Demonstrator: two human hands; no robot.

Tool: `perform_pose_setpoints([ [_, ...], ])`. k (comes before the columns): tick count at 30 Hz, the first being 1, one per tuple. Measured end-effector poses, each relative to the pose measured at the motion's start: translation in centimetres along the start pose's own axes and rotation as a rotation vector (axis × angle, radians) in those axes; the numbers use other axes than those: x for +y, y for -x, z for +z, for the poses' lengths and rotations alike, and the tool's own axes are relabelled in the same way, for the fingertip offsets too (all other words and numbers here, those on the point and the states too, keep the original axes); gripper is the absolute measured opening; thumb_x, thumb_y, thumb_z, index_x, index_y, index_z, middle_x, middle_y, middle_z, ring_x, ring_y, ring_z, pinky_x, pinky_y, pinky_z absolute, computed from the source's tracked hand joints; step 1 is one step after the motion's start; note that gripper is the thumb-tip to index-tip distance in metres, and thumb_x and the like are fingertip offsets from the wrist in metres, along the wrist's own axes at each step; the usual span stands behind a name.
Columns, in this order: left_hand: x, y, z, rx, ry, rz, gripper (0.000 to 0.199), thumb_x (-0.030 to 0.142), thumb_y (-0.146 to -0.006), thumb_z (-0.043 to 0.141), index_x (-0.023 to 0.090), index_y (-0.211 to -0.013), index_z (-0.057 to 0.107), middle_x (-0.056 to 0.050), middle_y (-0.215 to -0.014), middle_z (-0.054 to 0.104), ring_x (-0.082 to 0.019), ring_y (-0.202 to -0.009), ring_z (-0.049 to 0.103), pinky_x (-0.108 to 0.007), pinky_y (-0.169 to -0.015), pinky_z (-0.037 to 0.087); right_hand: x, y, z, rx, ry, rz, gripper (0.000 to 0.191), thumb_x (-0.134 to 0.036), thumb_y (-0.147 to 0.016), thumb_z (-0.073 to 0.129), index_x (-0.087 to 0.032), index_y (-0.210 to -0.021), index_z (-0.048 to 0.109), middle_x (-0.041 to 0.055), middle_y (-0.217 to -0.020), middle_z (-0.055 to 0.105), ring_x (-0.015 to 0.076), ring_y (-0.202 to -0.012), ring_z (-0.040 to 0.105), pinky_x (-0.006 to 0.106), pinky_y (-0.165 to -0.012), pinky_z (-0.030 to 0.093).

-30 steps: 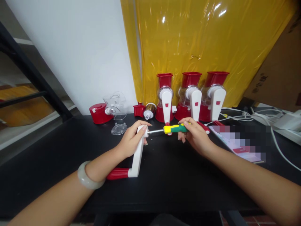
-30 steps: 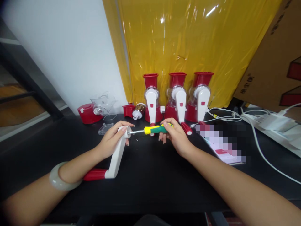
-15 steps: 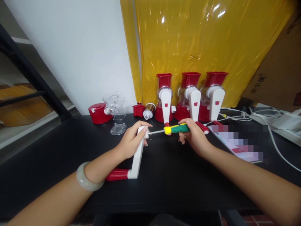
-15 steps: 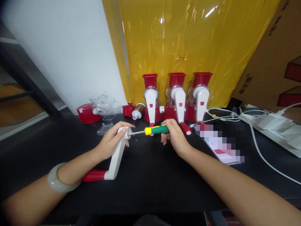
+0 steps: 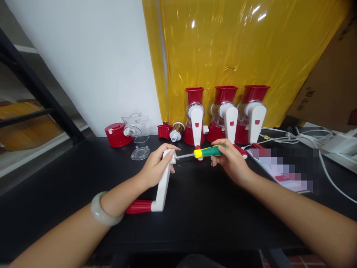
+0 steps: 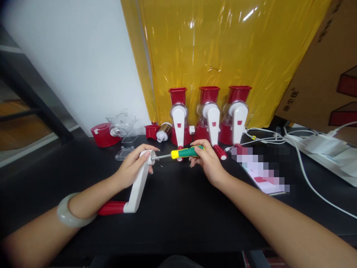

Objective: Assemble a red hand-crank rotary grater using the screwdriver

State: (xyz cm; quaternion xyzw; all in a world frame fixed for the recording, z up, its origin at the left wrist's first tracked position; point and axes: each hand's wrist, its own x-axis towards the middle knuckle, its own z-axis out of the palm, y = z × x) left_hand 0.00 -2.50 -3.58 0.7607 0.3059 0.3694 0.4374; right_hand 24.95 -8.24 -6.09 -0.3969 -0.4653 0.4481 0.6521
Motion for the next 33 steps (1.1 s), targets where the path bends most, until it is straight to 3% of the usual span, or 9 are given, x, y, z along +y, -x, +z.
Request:
perform_pose_setpoints([
  [10,0.4,-0.1,0.0,0.005,0.008,-0.018,0.033,0.045,-0.096,0.049,0.017,-0.112,0.058,0.002,-0.073,0.059,-0.011,-0.055,0.063,-0.023,-0.054,0.051,-0.5,0.0,0.4,0.001,0.078,0.029,0.037,-0.055,-0.083,0.064,-0.023,-0.095,0.051,-0.006,-0.054,0.057,0.0122,-0.046,0.055,0.025,-0.046,0.043],
  [13,0.3,-0.1,0.1,0.006,0.007,-0.007,0.033,0.045,-0.096,0.049,0.017,-0.111,0.058,0.001,-0.076,0.059,-0.011,-0.055,0.064,-0.023,-0.054,0.051,-0.3,0.1,0.5,0.012,0.119,0.027,0.037,-0.057,-0.085,0.06,-0.023,-0.093,0.051,-0.0077,-0.048,0.053,0.0109,-0.039,0.05,0.024,-0.043,0.041],
  [17,0.1,0.0,0.1,-0.002,0.009,0.012,0.034,0.046,-0.097,0.049,0.017,-0.111,0.059,0.0,-0.082,0.06,-0.011,-0.056,0.064,-0.023,-0.055,0.052,-0.3,0.3,0.4,0.043,0.181,0.02,0.038,-0.059,-0.089,0.054,-0.023,-0.082,0.048,-0.0108,-0.039,0.045,0.0075,-0.031,0.039,0.025,-0.049,0.048],
  [23,0.5,0.3,0.2,-0.022,0.028,0.056,0.032,0.043,-0.097,0.05,0.017,-0.111,0.059,-0.002,-0.089,0.062,-0.009,-0.057,0.064,-0.022,-0.055,0.052,-0.8,0.5,0.2,0.107,0.364,0.025,0.05,-0.07,-0.088,0.046,-0.024,-0.07,0.042,-0.0086,-0.032,0.039,0.0092,-0.028,0.035,0.021,-0.033,0.03],
  [28,0.6,0.3,0.2,-0.028,0.025,0.064,0.031,0.042,-0.097,0.05,0.016,-0.111,0.059,-0.001,-0.088,0.061,-0.009,-0.057,0.064,-0.022,-0.056,0.053,-1.1,0.2,0.4,0.173,0.441,0.046,0.056,-0.075,-0.086,0.04,-0.024,-0.062,0.041,-0.008,-0.03,0.033,0.0102,-0.029,0.038,0.024,-0.039,0.043],
  [33,0.6,0.3,0.3,-0.049,0.051,0.07,0.032,0.043,-0.097,0.05,0.016,-0.112,0.059,-0.001,-0.088,0.06,-0.009,-0.057,0.063,-0.022,-0.055,0.054,-1.6,0.2,0.5,0.226,0.507,0.07,0.06,-0.075,-0.087,0.034,-0.024,-0.057,0.039,-0.0046,-0.035,0.038,0.0115,-0.034,0.042,0.025,-0.04,0.043],
])
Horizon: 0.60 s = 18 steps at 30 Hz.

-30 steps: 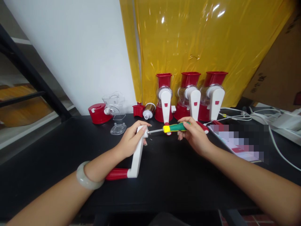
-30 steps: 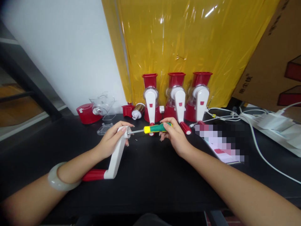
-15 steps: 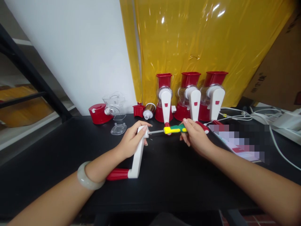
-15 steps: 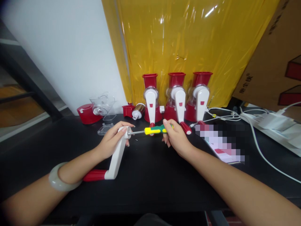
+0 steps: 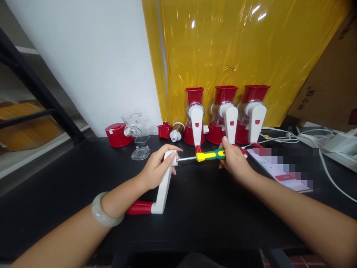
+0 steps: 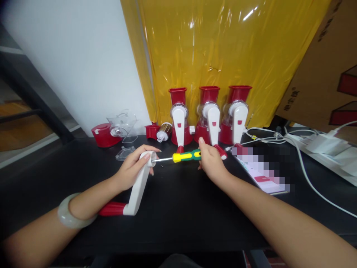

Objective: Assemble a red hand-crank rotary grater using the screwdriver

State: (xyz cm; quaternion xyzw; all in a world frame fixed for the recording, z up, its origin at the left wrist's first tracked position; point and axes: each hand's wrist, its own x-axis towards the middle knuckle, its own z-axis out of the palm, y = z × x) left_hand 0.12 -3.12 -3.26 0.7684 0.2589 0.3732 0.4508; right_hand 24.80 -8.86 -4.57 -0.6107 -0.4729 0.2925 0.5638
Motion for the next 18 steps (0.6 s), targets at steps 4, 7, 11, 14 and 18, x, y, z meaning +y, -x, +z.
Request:
perform_pose_setpoints([
  [4,0.0,0.0,0.0,0.0,0.007,-0.002,0.033,0.043,-0.097,0.051,0.016,-0.113,0.059,-0.001,-0.088,0.06,-0.009,-0.058,0.064,-0.023,-0.056,0.054,0.3,0.2,-0.1,0.019,0.012,-0.045,0.057,-0.072,-0.089,0.034,-0.023,-0.062,0.046,-0.0046,-0.04,0.04,0.0121,-0.036,0.043,0.027,-0.041,0.043],
  [7,-0.2,0.0,-0.1,0.005,0.008,-0.002,0.032,0.044,-0.097,0.051,0.016,-0.112,0.059,-0.002,-0.089,0.061,-0.01,-0.058,0.064,-0.023,-0.056,0.054,1.0,0.2,0.0,0.002,-0.095,-0.108,0.044,-0.065,-0.09,0.04,-0.023,-0.081,0.052,-0.0076,-0.044,0.041,0.0117,-0.036,0.042,0.027,-0.042,0.043],
  [11,-0.3,-0.2,-0.3,0.03,0.026,-0.02,0.033,0.045,-0.096,0.051,0.016,-0.112,0.059,-0.001,-0.087,0.061,-0.01,-0.057,0.064,-0.022,-0.055,0.051,1.8,0.2,0.2,-0.162,-0.372,-0.148,0.025,-0.044,-0.087,0.05,-0.027,-0.105,0.046,-0.0104,-0.057,0.048,0.0092,-0.034,0.04,0.028,-0.044,0.046],
  [14,-0.4,-0.3,-0.4,0.045,0.043,-0.033,0.034,0.045,-0.096,0.051,0.016,-0.112,0.058,-0.001,-0.085,0.061,-0.01,-0.056,0.064,-0.022,-0.053,0.05,1.9,0.3,0.2,-0.241,-0.458,-0.186,0.027,-0.034,-0.083,0.054,-0.027,-0.108,0.045,-0.0104,-0.063,0.051,0.0078,-0.036,0.041,0.029,-0.048,0.049],
  [18,-0.5,-0.4,-0.5,0.055,0.043,-0.047,0.035,0.046,-0.095,0.051,0.016,-0.112,0.058,0.0,-0.083,0.06,-0.01,-0.055,0.064,-0.023,-0.053,0.05,1.5,0.5,0.2,-0.251,-0.466,-0.188,0.017,-0.035,-0.087,0.055,-0.025,-0.099,0.046,-0.0122,-0.053,0.046,0.0079,-0.036,0.04,0.028,-0.05,0.049],
])
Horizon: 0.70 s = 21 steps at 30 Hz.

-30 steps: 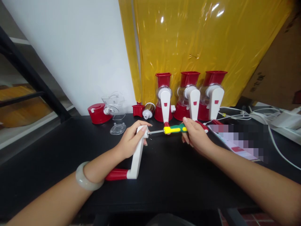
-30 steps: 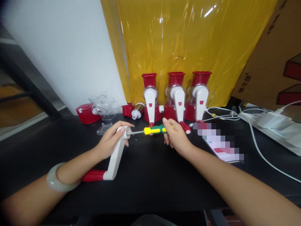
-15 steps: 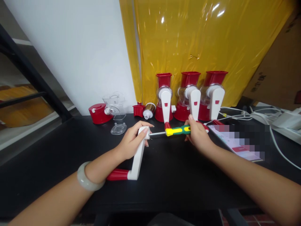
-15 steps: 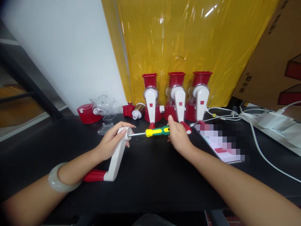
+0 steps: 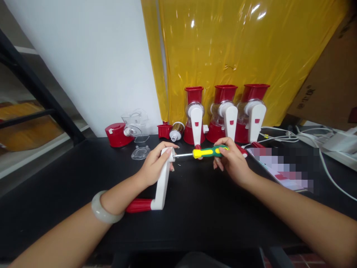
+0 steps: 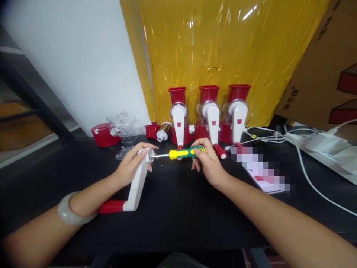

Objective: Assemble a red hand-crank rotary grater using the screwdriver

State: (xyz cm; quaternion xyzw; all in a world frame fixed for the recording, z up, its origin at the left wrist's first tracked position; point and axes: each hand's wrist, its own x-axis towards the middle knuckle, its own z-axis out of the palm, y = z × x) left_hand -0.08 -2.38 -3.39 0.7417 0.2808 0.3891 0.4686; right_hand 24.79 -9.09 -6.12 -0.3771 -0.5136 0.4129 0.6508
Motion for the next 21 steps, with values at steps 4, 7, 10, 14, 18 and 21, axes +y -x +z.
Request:
perform_pose_setpoints([
  [4,-0.2,0.0,0.0,-0.006,-0.012,0.013,0.034,0.046,-0.096,0.051,0.017,-0.112,0.058,0.0,-0.084,0.06,-0.01,-0.055,0.064,-0.023,-0.054,0.05,-0.3,-0.1,0.0,-0.006,-0.012,-0.003,0.02,-0.039,-0.089,0.058,-0.025,-0.096,0.047,-0.012,-0.051,0.05,0.0074,-0.036,0.042,0.026,-0.051,0.048],
  [7,-0.3,0.0,0.0,-0.018,-0.026,0.019,0.034,0.046,-0.096,0.05,0.017,-0.113,0.058,0.0,-0.084,0.06,-0.011,-0.056,0.064,-0.024,-0.055,0.05,-0.4,-0.2,0.0,-0.009,-0.014,0.007,0.021,-0.041,-0.09,0.058,-0.025,-0.097,0.047,-0.0122,-0.049,0.051,0.0072,-0.035,0.041,0.025,-0.049,0.047],
  [10,-0.2,0.1,0.0,-0.022,-0.034,0.021,0.034,0.046,-0.096,0.05,0.017,-0.113,0.058,-0.001,-0.085,0.06,-0.011,-0.056,0.064,-0.024,-0.055,0.051,-0.4,-0.3,0.0,0.001,0.003,0.017,0.023,-0.045,-0.092,0.056,-0.025,-0.094,0.047,-0.0127,-0.045,0.048,0.007,-0.032,0.039,0.023,-0.045,0.044],
  [14,0.1,0.2,0.1,-0.023,-0.038,0.013,0.034,0.045,-0.096,0.05,0.017,-0.113,0.058,-0.001,-0.087,0.06,-0.01,-0.057,0.064,-0.023,-0.055,0.051,-0.7,-0.2,0.1,0.037,0.12,0.05,0.032,-0.056,-0.092,0.051,-0.024,-0.089,0.046,-0.0112,-0.04,0.046,0.0096,-0.031,0.041,0.019,-0.034,0.032],
  [18,0.2,0.3,0.2,-0.023,-0.055,0.019,0.033,0.044,-0.096,0.05,0.017,-0.112,0.059,-0.001,-0.087,0.061,-0.01,-0.057,0.064,-0.024,-0.055,0.052,-1.2,-0.1,0.3,0.079,0.282,0.059,0.042,-0.063,-0.092,0.045,-0.024,-0.077,0.042,-0.0094,-0.036,0.045,0.0088,-0.028,0.039,0.019,-0.033,0.03],
  [21,0.1,0.3,0.3,-0.035,-0.066,0.027,0.032,0.044,-0.097,0.05,0.017,-0.112,0.059,-0.001,-0.087,0.061,-0.01,-0.057,0.064,-0.024,-0.056,0.053,-1.5,-0.2,0.4,0.129,0.362,0.059,0.048,-0.066,-0.092,0.042,-0.024,-0.069,0.041,-0.0083,-0.033,0.041,0.009,-0.028,0.038,0.022,-0.038,0.04],
])
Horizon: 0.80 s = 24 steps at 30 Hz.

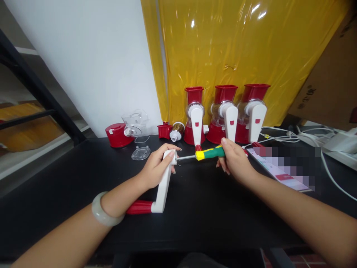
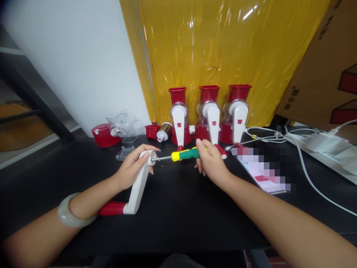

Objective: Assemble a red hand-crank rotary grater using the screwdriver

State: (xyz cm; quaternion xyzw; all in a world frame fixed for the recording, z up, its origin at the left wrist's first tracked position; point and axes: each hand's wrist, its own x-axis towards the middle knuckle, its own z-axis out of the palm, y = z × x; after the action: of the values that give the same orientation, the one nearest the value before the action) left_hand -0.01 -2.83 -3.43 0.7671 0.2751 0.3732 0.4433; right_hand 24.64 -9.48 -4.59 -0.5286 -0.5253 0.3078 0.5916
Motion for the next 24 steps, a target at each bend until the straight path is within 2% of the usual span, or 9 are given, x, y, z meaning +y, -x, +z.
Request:
perform_pose_setpoints([
  [2,0.1,0.0,0.0,-0.005,-0.009,0.01,0.033,0.044,-0.097,0.049,0.017,-0.112,0.059,-0.001,-0.086,0.061,-0.01,-0.057,0.064,-0.024,-0.055,0.053,0.0,-0.2,0.0,0.045,0.036,0.015,0.051,-0.068,-0.09,0.042,-0.024,-0.065,0.041,-0.008,-0.033,0.037,0.0097,-0.029,0.038,0.024,-0.04,0.043],
  [7,0.4,0.1,0.1,-0.014,-0.034,0.019,0.032,0.043,-0.098,0.049,0.017,-0.112,0.059,-0.001,-0.086,0.06,-0.01,-0.057,0.064,-0.023,-0.056,0.053,0.5,-0.8,-0.3,0.12,0.113,0.068,0.057,-0.072,-0.087,0.043,-0.023,-0.059,0.045,-0.0057,-0.035,0.037,0.0116,-0.032,0.04,0.027,-0.038,0.041],
  [13,0.5,0.1,0.2,-0.02,-0.036,0.012,0.033,0.044,-0.098,0.048,0.017,-0.112,0.059,0.0,-0.085,0.058,-0.01,-0.057,0.063,-0.023,-0.055,0.054,0.6,-0.7,-0.3,0.11,0.143,0.137,0.06,-0.073,-0.088,0.037,-0.023,-0.056,0.043,-0.0034,-0.036,0.039,0.0134,-0.035,0.045,0.028,-0.039,0.04],
  [16,0.3,0.0,0.2,-0.019,-0.04,0.01,0.033,0.044,-0.097,0.049,0.017,-0.111,0.059,-0.001,-0.085,0.059,-0.01,-0.057,0.064,-0.024,-0.055,0.054,0.9,-0.5,0.1,0.077,0.023,0.076,0.052,-0.068,-0.09,0.038,-0.022,-0.069,0.048,-0.0039,-0.043,0.047,0.0126,-0.038,0.048,0.027,-0.041,0.042],
  [20,-0.1,-0.1,-0.1,0.008,-0.051,-0.001,0.033,0.045,-0.098,0.048,0.017,-0.113,0.059,0.0,-0.084,0.059,-0.011,-0.056,0.064,-0.024,-0.055,0.053,1.4,-0.3,0.1,-0.018,-0.246,-0.009,0.03,-0.052,-0.088,0.051,-0.025,-0.099,0.047,-0.0058,-0.069,0.058,0.0112,-0.044,0.053,0.029,-0.048,0.049],
  [22,-0.2,-0.2,-0.2,0.018,-0.062,-0.01,0.033,0.045,-0.098,0.048,0.018,-0.113,0.058,0.0,-0.083,0.06,-0.011,-0.056,0.065,-0.024,-0.055,0.053,1.5,-0.1,-0.1,-0.076,-0.325,-0.06,0.03,-0.042,-0.084,0.058,-0.027,-0.105,0.043,-0.0053,-0.082,0.06,0.0109,-0.049,0.057,0.03,-0.052,0.05],
  [24,-0.3,-0.2,-0.3,0.023,-0.076,-0.014,0.034,0.045,-0.098,0.047,0.018,-0.113,0.058,0.0,-0.083,0.06,-0.012,-0.056,0.065,-0.024,-0.055,0.053,1.5,0.0,-0.2,-0.109,-0.346,-0.106,0.033,-0.035,-0.081,0.06,-0.027,-0.107,0.042,-0.0051,-0.087,0.06,0.0109,-0.053,0.059,0.031,-0.056,0.05],
])
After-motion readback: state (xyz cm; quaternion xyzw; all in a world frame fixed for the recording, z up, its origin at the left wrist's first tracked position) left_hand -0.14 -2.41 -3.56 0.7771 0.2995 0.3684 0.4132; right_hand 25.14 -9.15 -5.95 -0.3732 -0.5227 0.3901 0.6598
